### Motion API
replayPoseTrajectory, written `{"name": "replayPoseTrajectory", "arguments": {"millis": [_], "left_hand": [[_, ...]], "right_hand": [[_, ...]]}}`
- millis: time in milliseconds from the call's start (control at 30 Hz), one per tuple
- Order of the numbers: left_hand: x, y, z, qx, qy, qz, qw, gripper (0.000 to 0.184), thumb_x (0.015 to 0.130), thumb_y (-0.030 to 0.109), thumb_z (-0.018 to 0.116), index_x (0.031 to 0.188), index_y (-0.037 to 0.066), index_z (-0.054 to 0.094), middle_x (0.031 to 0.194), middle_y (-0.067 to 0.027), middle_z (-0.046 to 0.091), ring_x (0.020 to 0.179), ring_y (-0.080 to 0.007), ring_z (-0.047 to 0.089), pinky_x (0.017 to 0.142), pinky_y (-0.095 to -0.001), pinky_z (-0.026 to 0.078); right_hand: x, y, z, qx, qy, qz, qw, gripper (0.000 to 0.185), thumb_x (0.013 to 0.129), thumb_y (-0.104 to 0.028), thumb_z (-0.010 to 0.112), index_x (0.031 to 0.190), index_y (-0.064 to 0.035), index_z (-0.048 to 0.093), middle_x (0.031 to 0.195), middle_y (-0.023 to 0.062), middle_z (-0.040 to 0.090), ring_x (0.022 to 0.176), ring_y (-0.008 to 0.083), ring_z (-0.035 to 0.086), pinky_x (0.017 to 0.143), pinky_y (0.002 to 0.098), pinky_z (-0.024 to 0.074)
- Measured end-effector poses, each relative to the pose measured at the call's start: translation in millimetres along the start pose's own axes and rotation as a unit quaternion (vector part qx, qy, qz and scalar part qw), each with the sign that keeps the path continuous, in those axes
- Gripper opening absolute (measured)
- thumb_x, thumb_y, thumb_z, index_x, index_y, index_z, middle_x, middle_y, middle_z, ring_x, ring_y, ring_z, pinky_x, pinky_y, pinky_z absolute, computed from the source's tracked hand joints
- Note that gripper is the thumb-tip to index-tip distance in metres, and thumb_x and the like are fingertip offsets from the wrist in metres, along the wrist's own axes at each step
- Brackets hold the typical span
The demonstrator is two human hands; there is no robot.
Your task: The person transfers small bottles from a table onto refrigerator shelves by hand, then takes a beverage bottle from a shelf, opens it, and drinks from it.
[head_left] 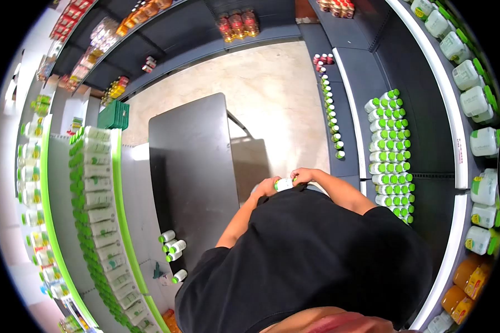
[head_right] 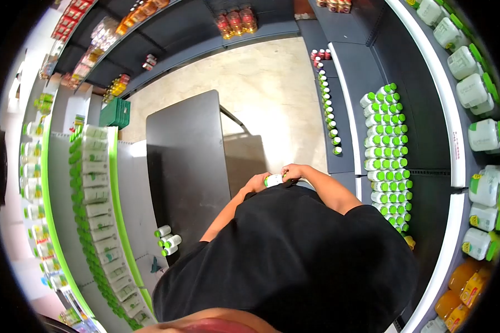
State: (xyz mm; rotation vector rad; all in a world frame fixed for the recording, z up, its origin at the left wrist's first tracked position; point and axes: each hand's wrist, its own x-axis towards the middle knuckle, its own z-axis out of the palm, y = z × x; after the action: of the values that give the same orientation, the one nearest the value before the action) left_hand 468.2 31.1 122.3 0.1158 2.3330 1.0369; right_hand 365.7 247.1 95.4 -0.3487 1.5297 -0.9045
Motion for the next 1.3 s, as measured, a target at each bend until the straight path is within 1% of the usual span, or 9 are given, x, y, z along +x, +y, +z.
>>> {"name": "replayPoseTrajectory", "arguments": {"millis": [367,500,600,733,900,1067,1233,1267,1300], "left_hand": [[199,9,-87,0.109,-0.145,0.104,0.978,0.053,0.065,0.029,0.072,0.113,0.013,0.059,0.102,-0.0172,0.066,0.098,-0.0345,0.062,0.085,-0.0411,0.048],[283,41,-139,0.181,-0.254,0.113,0.944,0.069,0.055,0.028,0.079,0.119,0.014,0.056,0.104,-0.0146,0.066,0.098,-0.0307,0.063,0.085,-0.0386,0.049],[326,37,-159,0.07,-0.271,0.128,0.951,0.072,0.055,0.027,0.079,0.12,0.012,0.054,0.104,-0.0159,0.065,0.1,-0.0305,0.062,0.085,-0.0379,0.049],[378,39,-165,-0.012,-0.229,0.137,0.964,0.074,0.061,0.018,0.075,0.128,0.011,0.045,0.109,-0.0168,0.062,0.102,-0.0306,0.06,0.088,-0.037,0.048],[453,58,-149,-0.116,-0.219,0.124,0.961,0.074,0.063,0.011,0.072,0.131,0.01,0.042,0.102,-0.0147,0.062,0.098,-0.0281,0.059,0.085,-0.0353,0.048],[506,152,-152,-0.186,-0.326,0.04,0.926,0.072,0.071,0.008,0.069,0.135,0.007,0.037,0.091,-0.0076,0.06,0.069,-0.0151,0.058,0.061,-0.0294,0.05],[582,213,-115,-0.238,-0.279,0.069,0.928,0.08,0.076,0.019,0.066,0.144,0.005,0.025,0.11,-0.0152,0.059,0.087,-0.0223,0.061,0.073,-0.0321,0.051],[599,227,-107,-0.176,-0.25,0.107,0.946,0.083,0.076,0.024,0.066,0.145,0.006,0.024,0.122,-0.0202,0.056,0.108,-0.0287,0.057,0.091,-0.0349,0.046],[596,256,-119,-0.144,-0.23,0.113,0.956,0.083,0.076,0.028,0.066,0.145,0.006,0.025,0.129,-0.0235,0.051,0.122,-0.0333,0.049,0.101,-0.0351,0.039]], "right_hand": [[5,4,-109,0.221,0.177,0.013,0.959,0.036,0.068,-0.006,0.072,0.099,-0.0103,0.054,0.079,0.0008,0.058,0.066,0.0095,0.053,0.051,0.0252,0.042],[-4,-23,-165,0.243,0.252,-0.006,0.937,0.037,0.069,-0.007,0.074,0.1,-0.0059,0.053,0.079,0.0044,0.062,0.064,0.0118,0.056,0.053,0.0255,0.0445],[16,-4,-209,0.225,0.275,-0.06,0.933,0.039,0.066,-0.009,0.078,0.096,-0.0042,0.055,0.082,0.0071,0.066,0.074,0.0148,0.062,0.061,0.0274,0.0485],[5,-35,-250,0.12,0.444,-0.081,0.884,0.038,0.063,-0.013,0.08,0.093,-0.0022,0.059,0.076,0.0065,0.065,0.069,0.0151,0.061,0.064,0.0283,0.0489],[-22,-59,-291,0.146,0.548,-0.01,0.823,0.037,0.063,-0.017,0.078,0.094,-0.0036,0.063,0.083,0.0091,0.068,0.074,0.0153,0.064,0.068,0.0291,0.05],[-72,-71,-349,0.064,0.67,-0.008,0.739,0.035,0.063,-0.021,0.077,0.093,-0.0064,0.067,0.08,0.0108,0.069,0.072,0.0181,0.066,0.069,0.0318,0.0514],[-119,-66,-421,0.019,0.725,0.043,0.687,0.035,0.065,-0.022,0.079,0.096,-0.0086,0.067,0.075,0.0117,0.068,0.07,0.0226,0.067,0.066,0.0329,0.0522],[-122,-50,-436,0.026,0.723,0.02,0.69,0.037,0.065,-0.021,0.076,0.099,-0.0082,0.067,0.089,0.015,0.067,0.083,0.0337,0.064,0.073,0.0389,0.0515],[-126,-41,-451,-0.009,0.738,0.011,0.675,0.037,0.065,-0.021,0.076,0.099,-0.0083,0.067,0.09,0.015,0.067,0.083,0.0337,0.064,0.073,0.0387,0.0515]]}}
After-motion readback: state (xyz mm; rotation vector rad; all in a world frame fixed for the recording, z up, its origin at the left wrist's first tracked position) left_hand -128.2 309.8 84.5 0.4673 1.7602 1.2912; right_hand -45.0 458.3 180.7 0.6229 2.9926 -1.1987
